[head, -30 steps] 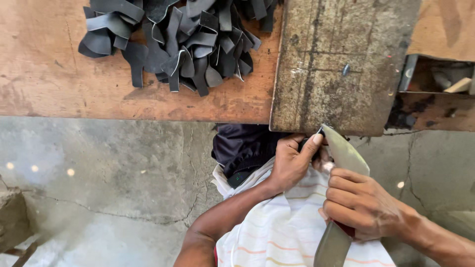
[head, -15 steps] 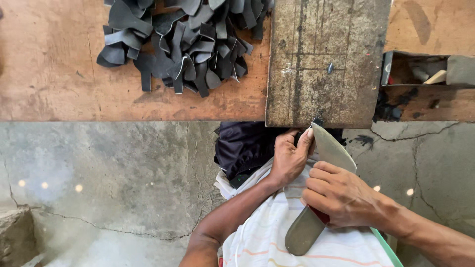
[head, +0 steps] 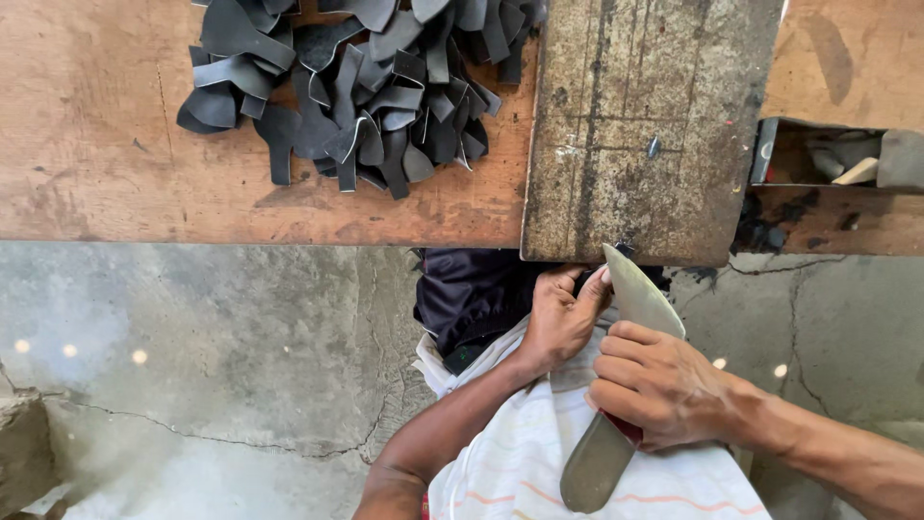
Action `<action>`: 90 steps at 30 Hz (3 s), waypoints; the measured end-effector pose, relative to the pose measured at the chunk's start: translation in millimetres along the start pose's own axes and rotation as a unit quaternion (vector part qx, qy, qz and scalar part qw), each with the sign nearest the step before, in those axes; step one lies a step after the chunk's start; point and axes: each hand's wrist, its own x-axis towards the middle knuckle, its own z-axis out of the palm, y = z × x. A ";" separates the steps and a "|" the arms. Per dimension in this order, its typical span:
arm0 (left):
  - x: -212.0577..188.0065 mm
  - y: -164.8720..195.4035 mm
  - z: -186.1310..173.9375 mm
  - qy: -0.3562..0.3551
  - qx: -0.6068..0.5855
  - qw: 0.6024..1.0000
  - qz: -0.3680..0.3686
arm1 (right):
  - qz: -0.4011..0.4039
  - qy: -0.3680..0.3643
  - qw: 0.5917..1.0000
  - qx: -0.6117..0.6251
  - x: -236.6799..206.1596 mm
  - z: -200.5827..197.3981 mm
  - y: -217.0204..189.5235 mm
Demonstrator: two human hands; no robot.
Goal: The person sits at a workbench trimming the edges of small black rubber or foam pieces with a curved blade knife, holding each piece against a worn wooden board and cutting along its edge. Trimmed pieces are placed onto a growing pile on the table, and the person picks up new untrimmed pieces one at a time.
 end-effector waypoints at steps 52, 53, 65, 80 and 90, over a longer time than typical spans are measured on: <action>-6.4 4.4 13.3 0.050 0.048 0.998 0.006 | 0.013 0.067 0.998 -0.008 -16.0 14.5 -6.3; -6.6 5.2 13.2 0.050 0.062 0.997 0.017 | 0.012 0.060 0.998 -0.010 -15.6 14.6 -6.0; -6.1 -0.9 7.9 0.009 -0.018 0.999 -0.027 | -0.005 0.036 0.999 0.007 -8.9 6.6 2.3; -9.9 3.0 3.2 -0.013 0.017 1.000 -0.023 | -0.069 -0.013 0.998 0.005 9.8 -4.9 26.2; -19.0 -1.6 -9.4 -0.044 0.059 0.995 0.073 | -0.107 -0.020 0.994 0.023 23.2 -16.8 46.0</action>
